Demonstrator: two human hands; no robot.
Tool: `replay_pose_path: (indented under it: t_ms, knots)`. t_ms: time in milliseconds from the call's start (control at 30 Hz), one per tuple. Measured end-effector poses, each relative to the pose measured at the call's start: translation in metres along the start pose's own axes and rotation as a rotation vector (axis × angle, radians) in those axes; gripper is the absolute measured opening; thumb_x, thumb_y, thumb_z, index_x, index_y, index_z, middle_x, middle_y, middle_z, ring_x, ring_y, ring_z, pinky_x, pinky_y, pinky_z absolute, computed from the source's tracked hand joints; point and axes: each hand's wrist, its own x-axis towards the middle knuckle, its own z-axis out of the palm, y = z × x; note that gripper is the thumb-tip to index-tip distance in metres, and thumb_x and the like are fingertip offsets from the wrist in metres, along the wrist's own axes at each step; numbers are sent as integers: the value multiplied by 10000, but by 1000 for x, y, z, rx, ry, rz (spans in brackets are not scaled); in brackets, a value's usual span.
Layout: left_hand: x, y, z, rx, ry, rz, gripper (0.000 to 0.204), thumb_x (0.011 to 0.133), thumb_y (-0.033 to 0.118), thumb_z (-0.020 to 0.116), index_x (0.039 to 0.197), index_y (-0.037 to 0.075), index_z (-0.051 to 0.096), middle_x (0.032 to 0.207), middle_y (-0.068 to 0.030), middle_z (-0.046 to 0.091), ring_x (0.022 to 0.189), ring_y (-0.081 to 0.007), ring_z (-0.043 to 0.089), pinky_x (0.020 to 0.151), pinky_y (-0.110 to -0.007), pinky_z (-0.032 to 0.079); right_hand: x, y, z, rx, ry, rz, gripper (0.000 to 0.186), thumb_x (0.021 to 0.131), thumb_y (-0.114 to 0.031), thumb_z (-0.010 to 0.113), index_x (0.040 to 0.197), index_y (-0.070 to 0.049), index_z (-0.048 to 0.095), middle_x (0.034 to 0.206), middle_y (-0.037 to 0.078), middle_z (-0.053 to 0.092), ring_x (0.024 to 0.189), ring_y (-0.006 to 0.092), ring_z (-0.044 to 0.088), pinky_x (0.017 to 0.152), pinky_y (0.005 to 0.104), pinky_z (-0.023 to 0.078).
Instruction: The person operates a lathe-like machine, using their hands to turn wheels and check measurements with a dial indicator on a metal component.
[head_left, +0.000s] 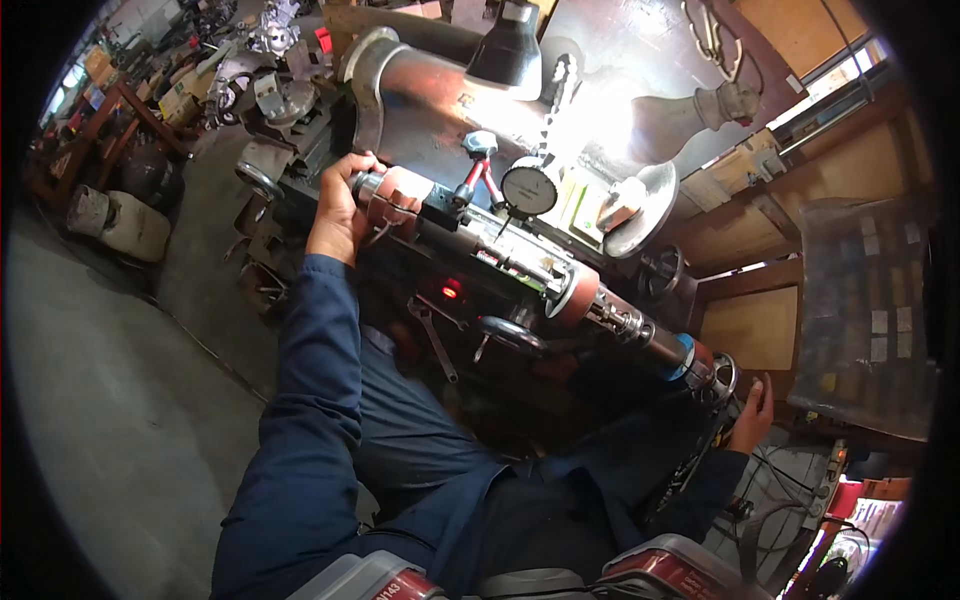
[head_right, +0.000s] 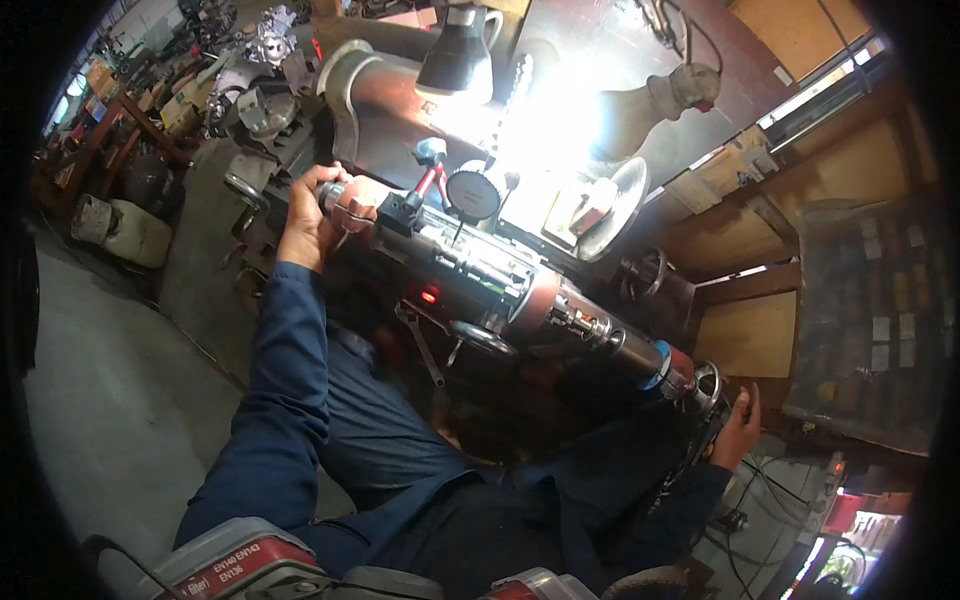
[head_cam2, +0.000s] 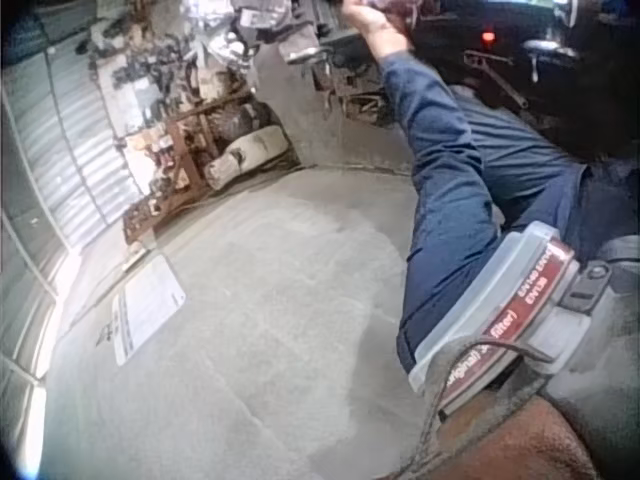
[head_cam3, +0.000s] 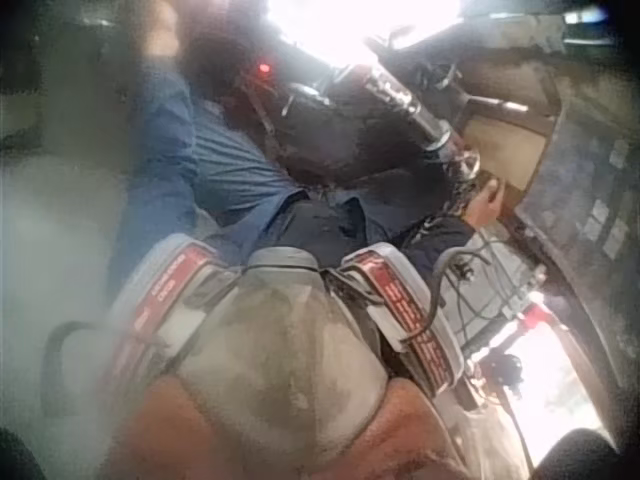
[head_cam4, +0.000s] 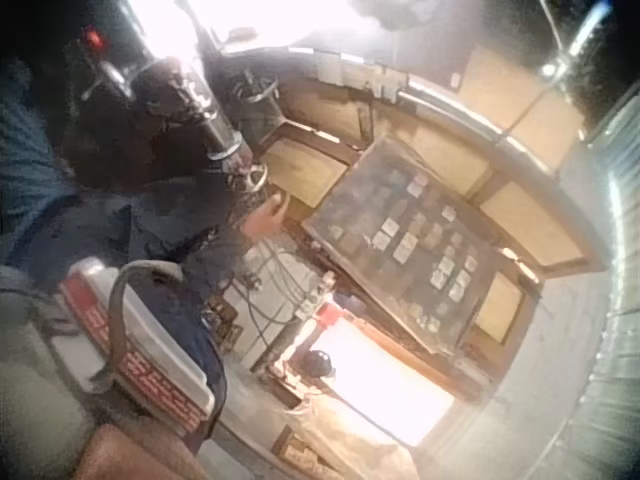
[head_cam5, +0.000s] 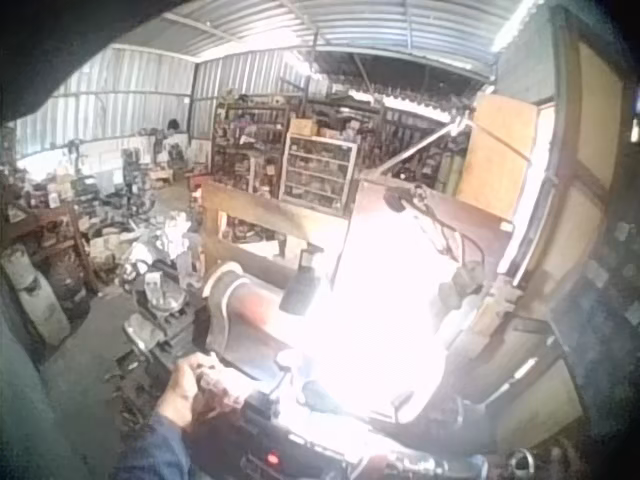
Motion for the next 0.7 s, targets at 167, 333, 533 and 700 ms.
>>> replay_pose_path:
  t_ms: [167,333,533,700]
  knots:
    - [4,5,-4,133,11,7,210,826,246,665,909,57,623,847,-82,627,782,-258,643,636,-457,574,21,118,-4,-72,-446,91,450,997,-349,618,1273,6,624,1188,105,674,1091,179,611,965,340,468]
    - [21,17,-22,27,334,323,267,871,215,645,1023,10,565,1022,-93,606,968,-225,626,854,-372,547,12,58,30,4,-29,-19,333,1006,-254,603,1190,20,649,1131,86,689,965,174,643,871,317,514]
    - [33,20,-32,-42,264,304,214,862,154,624,1000,10,548,1000,-97,592,930,-246,638,851,-388,568,43,109,46,334,-252,-4,288,1003,-211,558,1163,4,664,1053,89,706,958,157,651,864,327,521]
    - [23,22,-23,-22,247,247,173,858,116,618,984,21,549,954,-93,599,912,-231,634,822,-379,570,33,102,44,22,-452,-311,269,958,-178,579,1134,-3,683,1055,108,707,977,211,665,838,343,518]
